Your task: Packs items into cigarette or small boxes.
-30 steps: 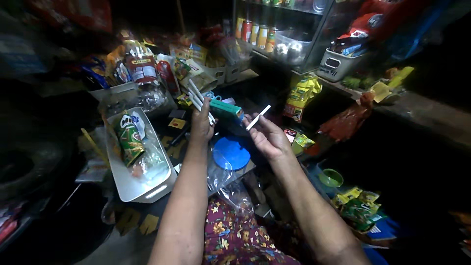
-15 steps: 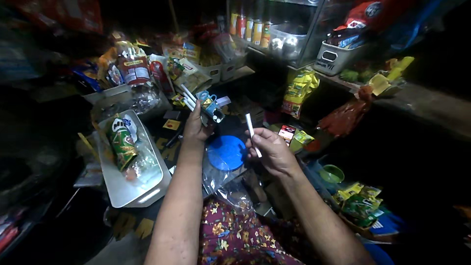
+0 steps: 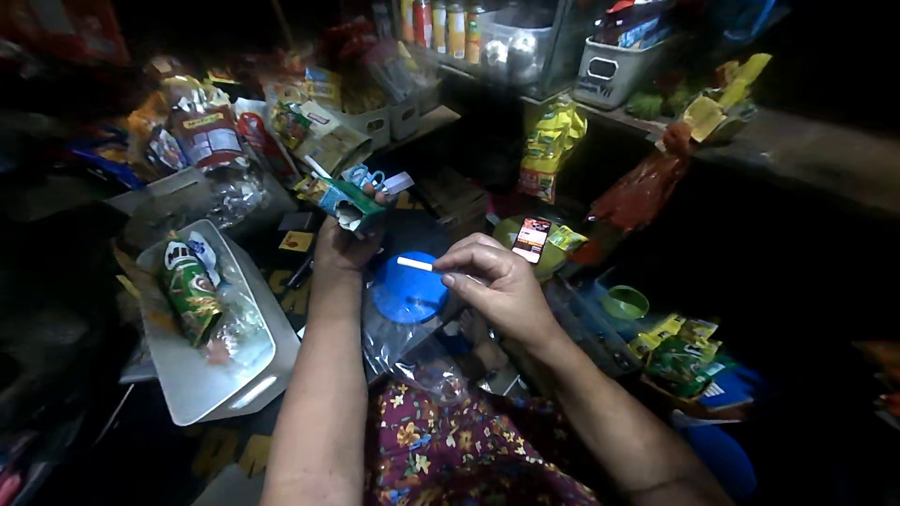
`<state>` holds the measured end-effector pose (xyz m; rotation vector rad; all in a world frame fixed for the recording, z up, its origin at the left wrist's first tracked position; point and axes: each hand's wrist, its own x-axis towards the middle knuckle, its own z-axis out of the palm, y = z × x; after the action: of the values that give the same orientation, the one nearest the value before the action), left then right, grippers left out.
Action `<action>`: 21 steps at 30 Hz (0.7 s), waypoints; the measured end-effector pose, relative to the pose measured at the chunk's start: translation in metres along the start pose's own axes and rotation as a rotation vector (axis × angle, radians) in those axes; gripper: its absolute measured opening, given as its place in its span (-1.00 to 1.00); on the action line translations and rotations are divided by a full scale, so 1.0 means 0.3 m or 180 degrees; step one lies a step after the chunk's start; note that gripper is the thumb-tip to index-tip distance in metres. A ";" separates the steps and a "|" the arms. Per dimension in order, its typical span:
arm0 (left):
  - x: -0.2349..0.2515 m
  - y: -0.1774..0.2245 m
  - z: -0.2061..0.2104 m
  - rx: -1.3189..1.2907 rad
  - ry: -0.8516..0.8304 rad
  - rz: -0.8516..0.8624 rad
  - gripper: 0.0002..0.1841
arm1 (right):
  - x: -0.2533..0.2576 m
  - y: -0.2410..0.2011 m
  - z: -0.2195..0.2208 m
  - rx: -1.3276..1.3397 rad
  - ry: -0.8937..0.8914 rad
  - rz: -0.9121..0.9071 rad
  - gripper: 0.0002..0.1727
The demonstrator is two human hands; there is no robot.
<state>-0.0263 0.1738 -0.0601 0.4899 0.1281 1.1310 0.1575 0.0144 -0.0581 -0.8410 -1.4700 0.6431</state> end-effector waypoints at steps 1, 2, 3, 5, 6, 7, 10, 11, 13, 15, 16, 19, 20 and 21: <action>0.002 0.000 0.000 -0.0070 0.0071 0.0023 -0.47 | 0.003 0.000 -0.002 -0.0025 0.0021 0.0003 -0.84; 0.002 0.001 -0.002 -0.0106 0.0111 0.0030 -0.47 | 0.005 -0.002 -0.003 -0.0035 0.0046 0.0004 -0.82; 0.002 0.004 -0.005 -0.0129 0.0106 0.0007 -0.47 | 0.008 -0.005 -0.005 -0.0059 0.0073 -0.0019 -0.80; -0.003 0.012 -0.013 -0.0214 0.0035 -0.0107 -0.48 | 0.017 -0.016 -0.009 -0.0166 0.0124 -0.0148 -0.76; -0.004 0.016 -0.019 -0.0272 -0.0040 -0.0157 -0.50 | 0.022 -0.022 -0.010 -0.0213 0.0151 -0.0231 -0.74; -0.003 0.018 -0.023 -0.0358 -0.0098 -0.0213 -0.52 | 0.028 -0.029 -0.011 -0.0242 0.0174 -0.0304 -0.73; -0.006 0.021 -0.012 -0.0313 -0.0008 -0.0153 -0.47 | 0.052 -0.050 -0.008 -0.0346 0.0288 -0.0578 -0.73; -0.003 0.023 -0.017 -0.0307 0.0014 -0.0134 -0.45 | 0.062 -0.056 -0.006 -0.0402 0.0333 -0.0687 -0.74; 0.001 0.025 -0.027 -0.0274 0.0031 -0.0125 -0.41 | 0.083 -0.065 0.003 -0.0568 0.0437 -0.0926 -0.76; -0.002 0.020 -0.010 -0.0083 0.0156 -0.0069 -0.40 | 0.107 -0.077 0.013 -0.0802 0.0461 -0.1213 -0.77; -0.002 0.018 -0.006 0.0098 0.0211 -0.0032 -0.43 | 0.119 -0.084 0.017 -0.0919 0.0443 -0.1348 -0.77; -0.005 0.004 0.034 0.0682 0.0331 0.0003 -0.52 | 0.151 -0.097 0.025 -0.1315 0.0367 -0.1569 -0.73; -0.003 0.001 0.038 0.0788 0.0298 0.0010 -0.52 | 0.159 -0.097 0.026 -0.1452 0.0365 -0.1610 -0.74; 0.001 0.002 0.030 0.0890 0.0210 0.0016 -0.50 | 0.164 -0.093 0.027 -0.1585 0.0386 -0.1664 -0.75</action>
<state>-0.0235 0.1715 -0.0518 0.7013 0.3458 1.1401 0.1475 0.0390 -0.0074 -0.8002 -1.6740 -0.1716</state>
